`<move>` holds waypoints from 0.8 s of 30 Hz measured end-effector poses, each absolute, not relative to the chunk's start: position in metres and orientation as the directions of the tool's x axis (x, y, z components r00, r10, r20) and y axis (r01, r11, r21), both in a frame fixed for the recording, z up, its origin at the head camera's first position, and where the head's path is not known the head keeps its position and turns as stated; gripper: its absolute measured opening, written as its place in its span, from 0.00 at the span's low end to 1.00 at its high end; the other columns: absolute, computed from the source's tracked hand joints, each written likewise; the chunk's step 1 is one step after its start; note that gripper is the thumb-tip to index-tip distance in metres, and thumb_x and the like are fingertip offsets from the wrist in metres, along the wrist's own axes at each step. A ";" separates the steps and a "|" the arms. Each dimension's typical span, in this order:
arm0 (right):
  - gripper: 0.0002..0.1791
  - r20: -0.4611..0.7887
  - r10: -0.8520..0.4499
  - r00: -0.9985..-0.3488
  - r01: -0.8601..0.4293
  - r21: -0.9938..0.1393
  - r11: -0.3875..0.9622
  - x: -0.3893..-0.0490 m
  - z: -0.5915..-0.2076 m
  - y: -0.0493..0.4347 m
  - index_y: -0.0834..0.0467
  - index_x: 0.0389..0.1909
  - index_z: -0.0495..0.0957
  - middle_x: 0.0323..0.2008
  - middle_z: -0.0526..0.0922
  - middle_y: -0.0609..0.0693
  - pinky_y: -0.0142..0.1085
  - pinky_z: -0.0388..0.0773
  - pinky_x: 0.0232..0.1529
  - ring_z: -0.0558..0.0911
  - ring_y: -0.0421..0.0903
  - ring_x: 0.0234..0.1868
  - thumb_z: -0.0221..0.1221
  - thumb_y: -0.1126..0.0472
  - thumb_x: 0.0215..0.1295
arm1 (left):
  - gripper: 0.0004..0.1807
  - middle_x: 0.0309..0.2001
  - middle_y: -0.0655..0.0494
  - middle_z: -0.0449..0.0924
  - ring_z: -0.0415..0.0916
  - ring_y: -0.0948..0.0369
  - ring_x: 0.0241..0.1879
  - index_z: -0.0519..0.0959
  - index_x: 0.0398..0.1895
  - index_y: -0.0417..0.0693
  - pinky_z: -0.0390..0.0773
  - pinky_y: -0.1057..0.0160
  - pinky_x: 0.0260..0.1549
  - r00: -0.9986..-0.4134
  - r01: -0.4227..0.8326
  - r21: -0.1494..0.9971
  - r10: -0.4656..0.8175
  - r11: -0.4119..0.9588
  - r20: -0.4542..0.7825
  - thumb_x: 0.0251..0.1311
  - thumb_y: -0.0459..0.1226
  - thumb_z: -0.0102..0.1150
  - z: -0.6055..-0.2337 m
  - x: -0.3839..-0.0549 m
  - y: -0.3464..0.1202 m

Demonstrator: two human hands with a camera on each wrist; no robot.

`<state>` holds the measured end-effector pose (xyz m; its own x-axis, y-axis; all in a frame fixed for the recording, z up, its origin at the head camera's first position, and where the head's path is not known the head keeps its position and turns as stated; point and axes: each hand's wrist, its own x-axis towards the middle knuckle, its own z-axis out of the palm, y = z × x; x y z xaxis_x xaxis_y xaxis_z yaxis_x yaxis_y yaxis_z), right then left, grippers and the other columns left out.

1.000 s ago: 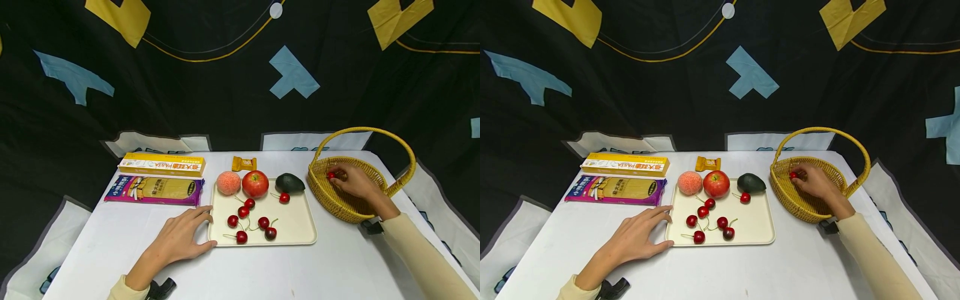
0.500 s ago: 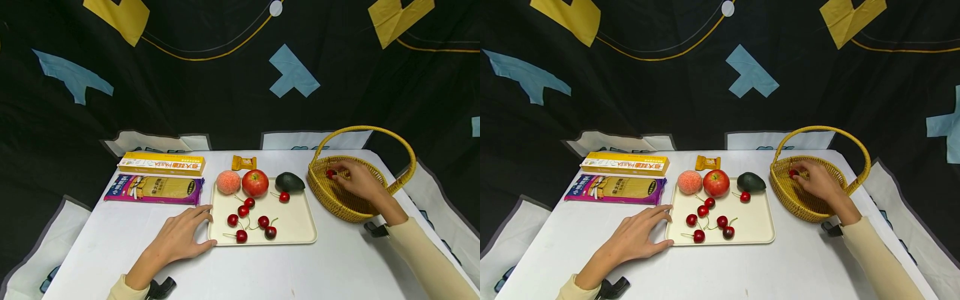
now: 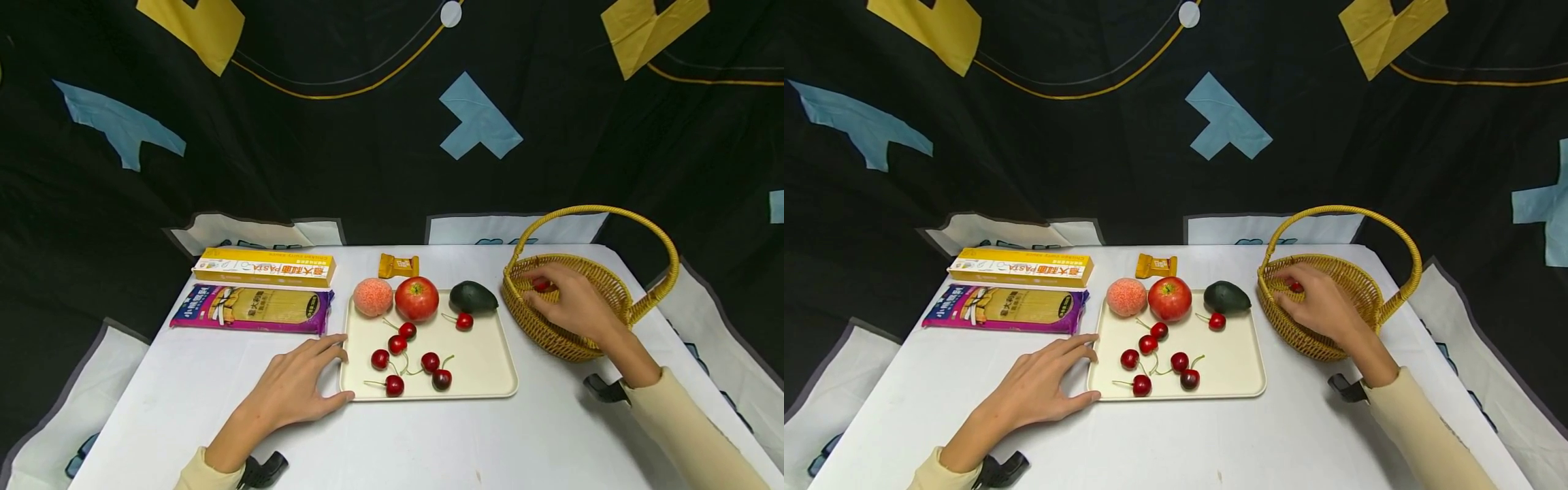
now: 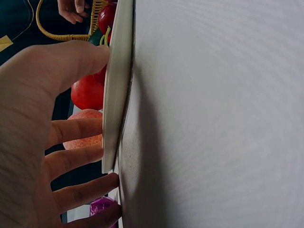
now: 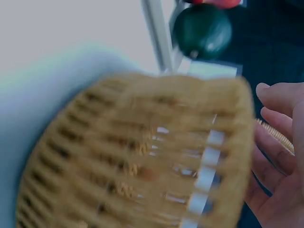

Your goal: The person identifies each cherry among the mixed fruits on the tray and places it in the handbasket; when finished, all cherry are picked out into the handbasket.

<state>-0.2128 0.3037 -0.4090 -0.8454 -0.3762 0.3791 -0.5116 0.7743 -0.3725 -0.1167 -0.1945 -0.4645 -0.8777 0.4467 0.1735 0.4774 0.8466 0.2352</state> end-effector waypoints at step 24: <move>0.16 0.334 -0.493 -0.803 -0.595 -0.410 0.691 -0.185 -0.443 0.244 0.55 0.55 0.87 0.49 0.89 0.49 0.44 0.88 0.41 0.89 0.47 0.45 0.73 0.64 0.68 | 0.28 0.75 0.61 0.74 0.77 0.51 0.70 0.82 0.51 0.67 0.86 0.44 0.41 -0.883 0.468 0.238 0.441 0.851 0.160 0.53 0.66 0.74 -0.465 -0.116 -0.195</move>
